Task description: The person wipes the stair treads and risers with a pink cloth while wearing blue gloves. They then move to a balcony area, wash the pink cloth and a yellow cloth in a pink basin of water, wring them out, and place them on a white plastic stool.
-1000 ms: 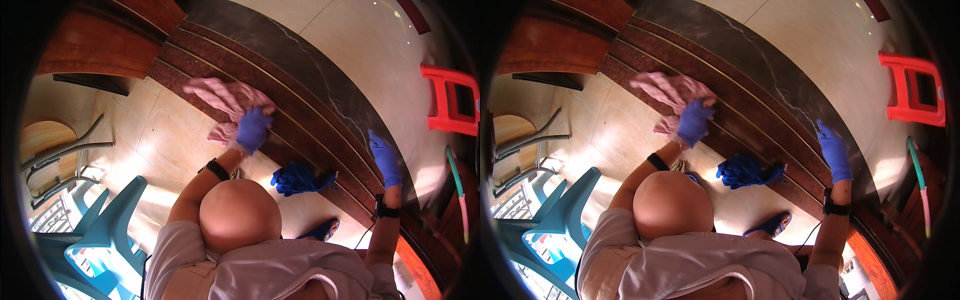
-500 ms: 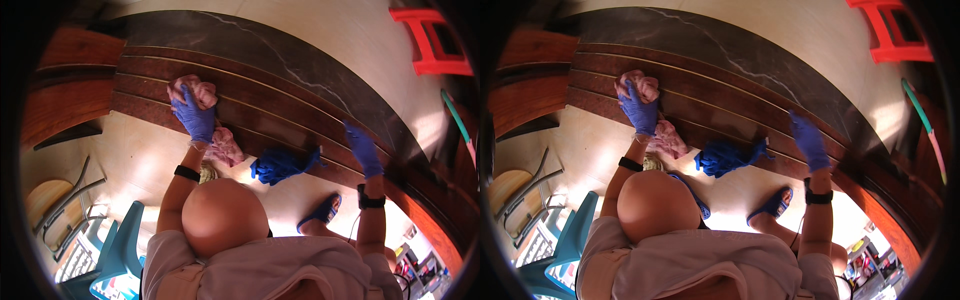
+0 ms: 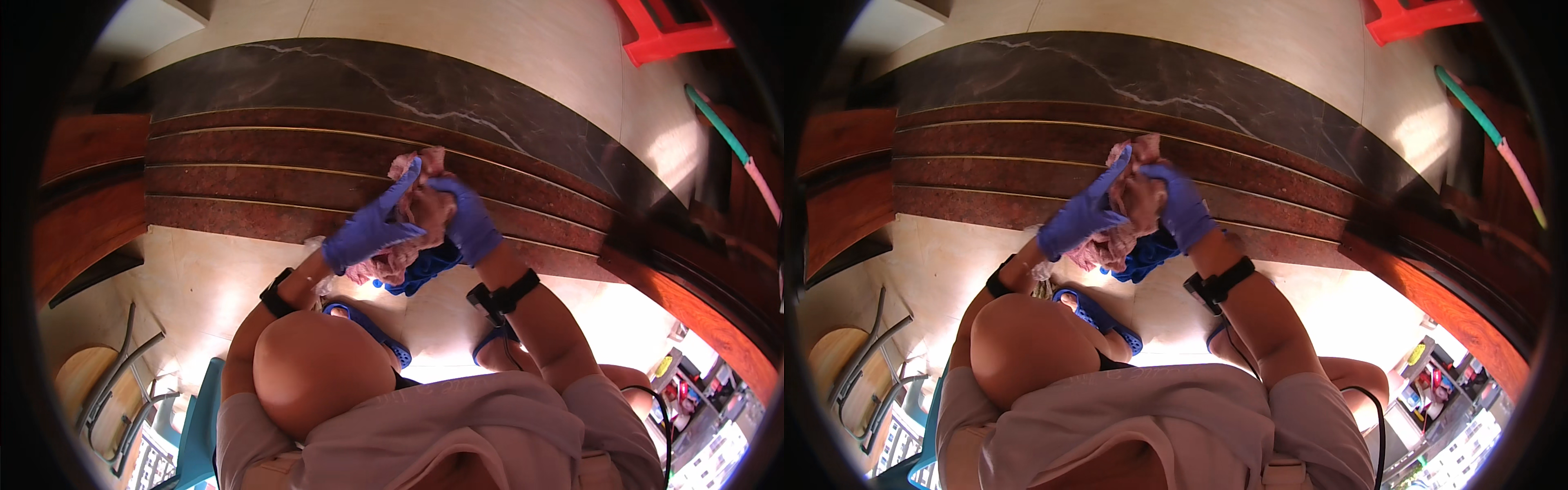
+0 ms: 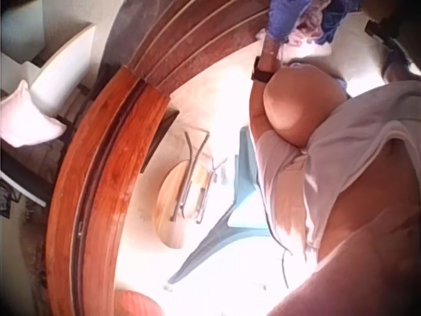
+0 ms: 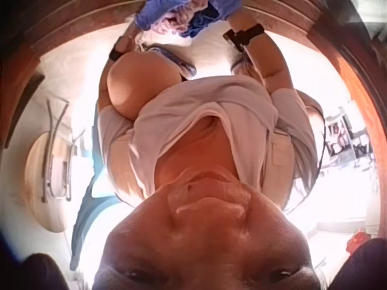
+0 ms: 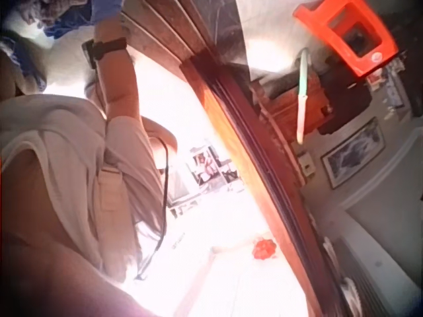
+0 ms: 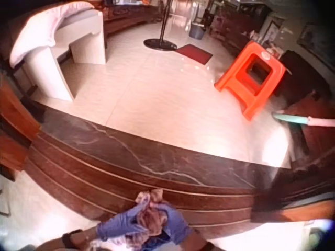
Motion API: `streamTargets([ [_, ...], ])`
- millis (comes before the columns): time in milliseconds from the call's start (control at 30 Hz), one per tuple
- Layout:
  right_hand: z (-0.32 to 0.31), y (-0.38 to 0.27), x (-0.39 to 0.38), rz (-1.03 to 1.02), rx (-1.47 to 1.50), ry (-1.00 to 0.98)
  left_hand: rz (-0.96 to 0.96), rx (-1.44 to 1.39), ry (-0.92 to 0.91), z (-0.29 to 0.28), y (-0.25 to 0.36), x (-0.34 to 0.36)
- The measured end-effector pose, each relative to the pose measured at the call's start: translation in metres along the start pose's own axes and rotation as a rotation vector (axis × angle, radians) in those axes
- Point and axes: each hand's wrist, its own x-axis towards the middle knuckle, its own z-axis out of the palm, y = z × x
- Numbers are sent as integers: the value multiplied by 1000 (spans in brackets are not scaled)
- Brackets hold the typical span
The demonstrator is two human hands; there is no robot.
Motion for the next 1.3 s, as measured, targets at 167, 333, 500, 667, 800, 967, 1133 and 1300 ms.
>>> streamTargets([
  [167, -57, -90, -60, -138, -24, 43, 153, 457, -48, -8, -16, -16],
  [333, -154, -154, -96, -334, -650, 585, 611, 1341, -235, 35, -66, -22],
  [500, -220, -142, -61, -256, -1690, 1197, 348, 1092, -328, 38, -85, -34],
  [667, -60, 24, 0, -562, -2063, 735, 92, 910, 311, -40, -64, -129],
  [800, 50, 68, 35, -688, -2210, 12, -284, 870, 865, -62, -98, -205],
  [967, 75, 55, 62, -466, -1505, -364, -433, 1021, 951, -27, -98, -216],
  [1133, 21, 36, -24, -359, -1217, -64, -512, 884, 799, -13, -105, -236],
  [1300, -124, -13, -46, -579, -1281, 524, -274, 1008, 657, 20, -49, -208],
])
